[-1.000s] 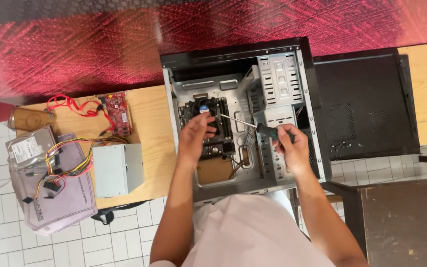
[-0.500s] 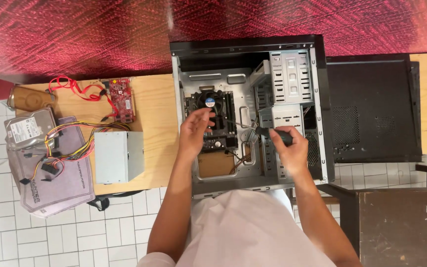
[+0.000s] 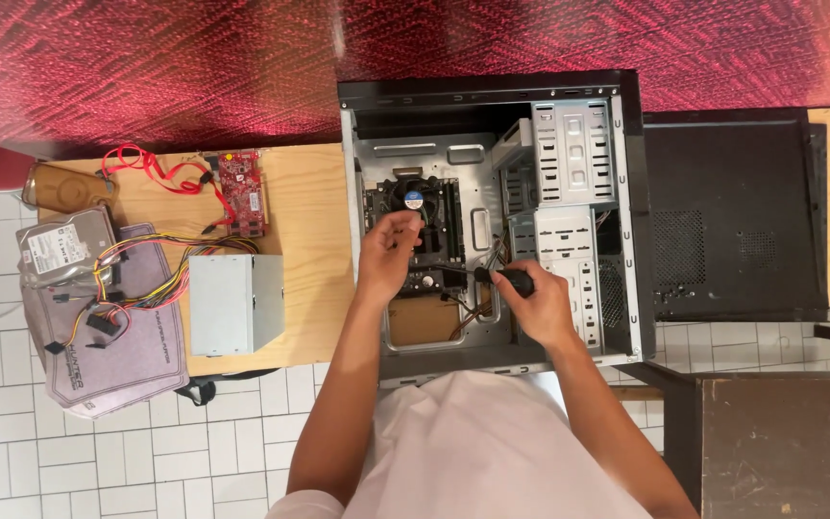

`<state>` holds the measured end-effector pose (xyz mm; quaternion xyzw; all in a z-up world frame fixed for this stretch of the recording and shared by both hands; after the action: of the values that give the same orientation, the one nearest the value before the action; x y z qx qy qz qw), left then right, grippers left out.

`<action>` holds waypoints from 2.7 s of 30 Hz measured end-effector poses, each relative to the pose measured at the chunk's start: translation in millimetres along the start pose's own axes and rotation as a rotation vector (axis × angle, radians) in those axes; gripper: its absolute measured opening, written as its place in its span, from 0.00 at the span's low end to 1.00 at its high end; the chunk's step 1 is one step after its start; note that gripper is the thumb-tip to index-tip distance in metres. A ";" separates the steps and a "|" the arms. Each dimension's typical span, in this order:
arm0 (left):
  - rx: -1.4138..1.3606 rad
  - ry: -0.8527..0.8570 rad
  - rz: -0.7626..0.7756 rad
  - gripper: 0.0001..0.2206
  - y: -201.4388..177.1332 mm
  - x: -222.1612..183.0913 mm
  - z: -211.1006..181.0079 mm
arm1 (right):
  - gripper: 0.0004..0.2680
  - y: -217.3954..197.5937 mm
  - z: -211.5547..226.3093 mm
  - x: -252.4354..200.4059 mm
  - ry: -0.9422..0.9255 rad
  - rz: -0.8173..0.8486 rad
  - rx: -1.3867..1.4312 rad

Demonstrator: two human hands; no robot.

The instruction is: Securing internal hardware components inside a desktop computer case using a screwdriver and manual pressure.

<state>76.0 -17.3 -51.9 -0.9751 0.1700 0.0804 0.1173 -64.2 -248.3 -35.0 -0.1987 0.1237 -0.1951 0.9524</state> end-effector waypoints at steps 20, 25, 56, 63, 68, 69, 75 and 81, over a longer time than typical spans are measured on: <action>0.261 -0.007 0.273 0.20 10.0 22.0 -21.4 | 0.08 -26.8 6.9 -1.6 -0.039 -0.072 0.112; 0.315 -0.043 0.343 0.21 18.8 12.0 -20.0 | 0.07 -49.3 16.0 -6.4 -0.037 -0.150 0.238; -0.647 -0.341 0.114 0.15 61.6 -10.6 36.3 | 0.01 -73.7 48.2 -10.1 -0.084 -0.266 0.557; -0.644 -0.338 0.075 0.13 60.6 -7.5 43.7 | 0.01 -73.2 44.8 -10.0 -0.069 -0.277 0.564; -0.623 -0.335 0.072 0.12 60.2 -8.6 40.2 | 0.01 -73.7 47.3 -9.1 -0.065 -0.280 0.563; -0.614 -0.331 0.073 0.12 60.6 -8.9 39.8 | 0.01 -73.6 46.7 -8.7 -0.066 -0.278 0.567; -0.560 -0.318 0.034 0.12 60.0 -8.0 40.1 | 0.02 -71.6 37.6 -8.5 -0.046 -0.263 0.563; -0.478 -0.285 -0.022 0.11 47.6 -7.0 38.1 | 0.04 -62.0 34.0 -5.0 -0.008 -0.176 0.502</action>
<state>48.3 -48.9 -96.7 -0.9558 0.1172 0.2535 -0.0925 -78.0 -287.4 22.5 0.0332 0.0499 -0.3010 0.9517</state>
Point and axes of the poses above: each hand's wrist, its own x-axis towards the middle knuckle, its own y-axis out of the palm, z = x × y, the point moved 8 cm from there along x, towards the middle knuckle, and after that the axes turned 15 degrees about x, right-handed, at the moved point
